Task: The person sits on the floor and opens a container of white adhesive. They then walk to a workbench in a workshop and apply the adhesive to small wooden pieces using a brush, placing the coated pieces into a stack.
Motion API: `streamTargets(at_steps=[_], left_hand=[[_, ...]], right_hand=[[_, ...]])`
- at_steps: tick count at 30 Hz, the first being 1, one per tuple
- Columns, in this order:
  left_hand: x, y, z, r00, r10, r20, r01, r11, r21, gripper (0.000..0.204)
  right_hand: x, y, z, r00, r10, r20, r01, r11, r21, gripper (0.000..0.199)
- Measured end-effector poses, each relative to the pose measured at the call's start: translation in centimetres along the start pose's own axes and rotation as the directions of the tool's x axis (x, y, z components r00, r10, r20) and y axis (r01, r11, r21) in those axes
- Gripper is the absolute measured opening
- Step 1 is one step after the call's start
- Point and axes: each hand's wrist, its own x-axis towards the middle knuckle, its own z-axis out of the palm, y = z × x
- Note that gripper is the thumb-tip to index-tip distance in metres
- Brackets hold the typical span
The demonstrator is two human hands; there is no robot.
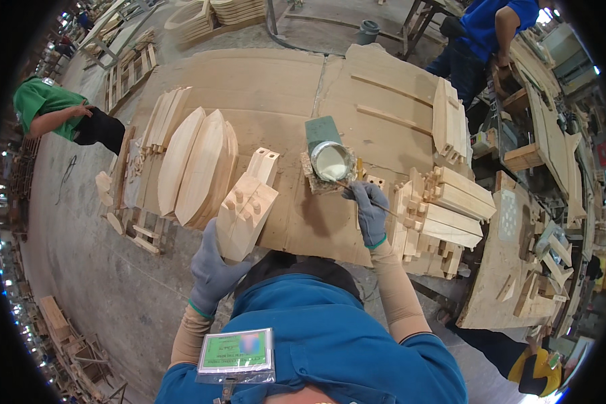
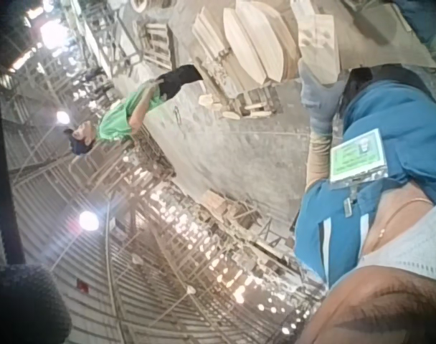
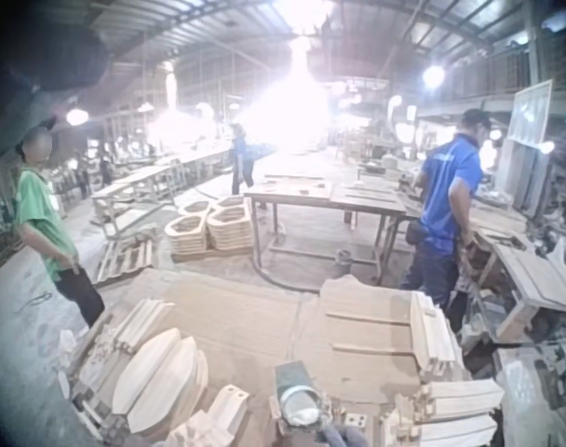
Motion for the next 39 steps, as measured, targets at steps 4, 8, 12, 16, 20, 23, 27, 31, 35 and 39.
streamTargets(at_steps=[4,8,12,16,20,23,27,31,35,39], left_hand=[[0.7,0.7,-0.2,0.998,-0.032,0.061,0.034,0.999,-0.036,0.083],[2.0,0.9,0.0,0.992,-0.012,0.126,0.024,0.995,-0.093,0.083],[2.3,0.4,0.9,0.992,0.098,0.085,-0.087,0.988,-0.128,0.084],[2.8,1.3,0.7,0.985,0.143,0.101,-0.129,0.983,-0.128,0.086],[2.8,1.2,0.7,0.977,0.212,0.039,-0.204,0.968,-0.143,0.088],[2.7,0.7,0.9,0.976,0.218,0.016,-0.212,0.961,-0.178,0.088],[2.6,0.6,0.3,0.986,0.163,0.035,-0.155,0.975,-0.16,0.087],[2.7,0.8,-0.3,0.993,0.088,0.072,-0.072,0.977,-0.2,0.086],[2.5,1.1,-0.5,0.99,0.105,0.09,-0.086,0.977,-0.193,0.087],[2.1,2.0,-0.7,0.978,0.189,0.091,-0.169,0.968,-0.188,0.088]], right_hand=[[-1.5,-1.2,0.2,0.982,0.158,-0.102,-0.109,0.919,0.379,0.01],[-2.9,-8.0,2.4,0.998,0.043,-0.039,-0.027,0.937,0.349,0.008],[-5.9,-15.2,5.8,0.958,-0.228,0.171,0.196,0.963,0.184,0.006],[-6.4,-15.7,7.3,0.81,-0.477,0.342,0.54,0.834,-0.116,0.013],[-6.3,-15.3,8.2,0.762,-0.506,0.404,0.613,0.765,-0.198,0.013],[-6.5,-14.9,8.3,0.765,-0.503,0.402,0.606,0.773,-0.187,0.014],[-7.6,-14.8,7.4,0.796,-0.468,0.383,0.547,0.828,-0.126,0.013],[-7.9,-15.8,7.2,0.788,-0.463,0.405,0.565,0.806,-0.178,0.018],[-7.6,-16.4,7.4,0.811,-0.499,0.306,0.545,0.835,-0.082,0.017],[-7.3,-15.0,7.8,0.889,-0.39,0.239,0.408,0.912,-0.032,0.015]])
